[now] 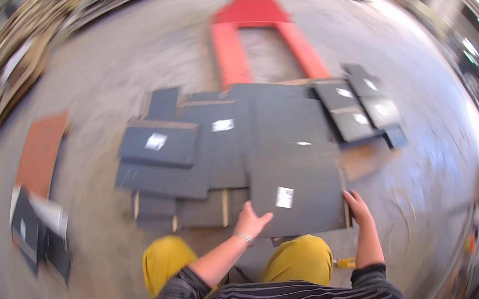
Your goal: The person kneels on the floor and repeatedly picks up dark rectangular panels, aligns them, and stacks them into a neat pile. The person occasionally adjusts the stack and moves panels between piles before placing them onto a large cardboard sheet.
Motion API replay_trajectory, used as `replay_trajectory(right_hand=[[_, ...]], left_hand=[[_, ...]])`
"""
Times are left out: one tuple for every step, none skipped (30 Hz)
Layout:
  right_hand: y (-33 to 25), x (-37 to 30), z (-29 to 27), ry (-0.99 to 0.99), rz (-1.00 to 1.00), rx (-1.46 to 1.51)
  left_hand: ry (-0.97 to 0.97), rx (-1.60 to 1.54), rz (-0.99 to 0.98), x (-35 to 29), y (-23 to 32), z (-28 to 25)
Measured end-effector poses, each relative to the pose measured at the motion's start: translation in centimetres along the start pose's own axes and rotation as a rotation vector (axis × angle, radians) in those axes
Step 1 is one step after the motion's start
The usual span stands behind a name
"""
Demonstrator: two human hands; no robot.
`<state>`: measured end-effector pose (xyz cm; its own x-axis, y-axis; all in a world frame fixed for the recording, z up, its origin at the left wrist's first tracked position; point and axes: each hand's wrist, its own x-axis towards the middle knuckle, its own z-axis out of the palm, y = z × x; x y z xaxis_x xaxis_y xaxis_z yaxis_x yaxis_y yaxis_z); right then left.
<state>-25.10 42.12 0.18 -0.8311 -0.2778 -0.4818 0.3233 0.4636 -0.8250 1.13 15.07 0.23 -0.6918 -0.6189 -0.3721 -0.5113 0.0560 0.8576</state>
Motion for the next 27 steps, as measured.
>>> replay_trajectory(right_hand=[[-0.1,0.1,-0.9,-0.089,0.01,-0.078],[0.1,-0.1,-1.5,-0.034,0.007,-0.082],[-0.1,0.1,-2.2,-0.123,-0.004,-0.031],[-0.3,0.2,-2.8,-0.135,-0.036,0.014],[-0.7,0.3,-3.3,-0.103,-0.06,0.03],[-1.4,0.4,-3.9,-0.14,-0.078,0.004],[-2.0,0.3,-4.4,-0.251,-0.135,0.027],[-2.5,0.3,-4.3,-0.231,-0.143,-0.067],[-3.3,0.0,-4.6,-0.254,-0.179,-0.123],[-4.0,-0.3,-4.3,-0.199,-0.211,-0.176],[-4.5,-1.0,-3.7,-0.262,-0.245,-0.128],[-4.9,-2.2,-3.2,-0.25,-0.276,-0.085],[-5.5,-3.0,-2.1,-0.243,-0.308,-0.035],[-7.1,-4.1,-1.1,-0.208,-0.326,-0.03],[-8.3,-5.3,0.3,-0.167,-0.344,-0.019],[-9.7,-6.5,2.4,-0.143,-0.386,0.009],[-11.1,-7.6,4.8,-0.138,-0.383,0.017],[-12.5,-8.7,7.5,-0.155,-0.4,0.037],[-14.0,-9.8,10.3,-0.174,-0.416,0.058],[-15.3,-10.8,13.2,-0.261,-0.467,0.028],[-16.5,-11.7,16.3,-0.355,-0.526,0.003],[-17.6,-12.6,19.8,-0.445,-0.532,0.002],[-18.5,-13.5,23.5,-0.527,-0.539,0.007],[-19.4,-14.5,27.1,-0.627,-0.556,-0.053],[-20.2,-15.6,31.0,-0.695,-0.575,-0.116],[-21.0,-16.9,35.2,-0.82,-0.573,-0.183],[-21.8,-18.4,39.2,-0.921,-0.574,-0.264]], left_hand=[[0.029,0.012,-0.052,-0.4,-0.2,0.3],[-0.026,-0.15,-0.199,-0.3,-0.3,0.2],[-0.077,-0.338,-0.338,0.0,-0.5,-0.1],[-0.141,-0.354,-0.359,-0.1,-0.5,-0.1],[-0.162,-0.337,-0.36,0.1,-0.3,-0.4],[-0.206,-0.452,-0.385,0.0,0.0,-0.3],[-0.237,-0.526,-0.404,-0.2,0.4,-0.3],[-0.127,-0.432,-0.373,-0.4,0.8,-0.2],[-0.034,-0.328,-0.356,-0.7,1.4,0.0],[-0.003,-0.331,-0.354,-0.6,1.8,-0.7],[0.021,-0.33,-0.362,-0.9,2.2,-1.3],[0.048,-0.333,-0.372,-1.4,2.5,-1.9],[0.078,-0.416,-0.245,-1.6,2.6,-3.3],[0.104,-0.509,-0.151,-2.1,3.1,-4.8],[0.128,-0.596,-0.057,-2.8,3.3,-6.5],[0.086,-0.575,-0.031,-3.1,3.3,-9.1],[0.046,-0.551,-0.012,-3.6,3.1,-12.2],[0.083,-0.593,0.026,-4.5,2.7,-15.3],[0.129,-0.624,0.059,-5.7,2.2,-18.2],[0.169,-0.653,0.087,-7.1,1.3,-21.4],[0.224,-0.662,0.081,-8.8,0.1,-24.4],[0.245,-0.744,0.179,-11.0,-1.3,-27.1],[0.271,-0.815,0.239,-13.5,-3.1,-29.5],[0.247,-0.963,0.252,-16.3,-5.2,-31.6],[0.213,-1.115,0.3,-19.1,-7.3,-33.5],[0.299,-1.102,0.272,-21.8,-9.3,-35.0],[0.362,-1.107,0.343,-24.5,-11.4,-36.0]])
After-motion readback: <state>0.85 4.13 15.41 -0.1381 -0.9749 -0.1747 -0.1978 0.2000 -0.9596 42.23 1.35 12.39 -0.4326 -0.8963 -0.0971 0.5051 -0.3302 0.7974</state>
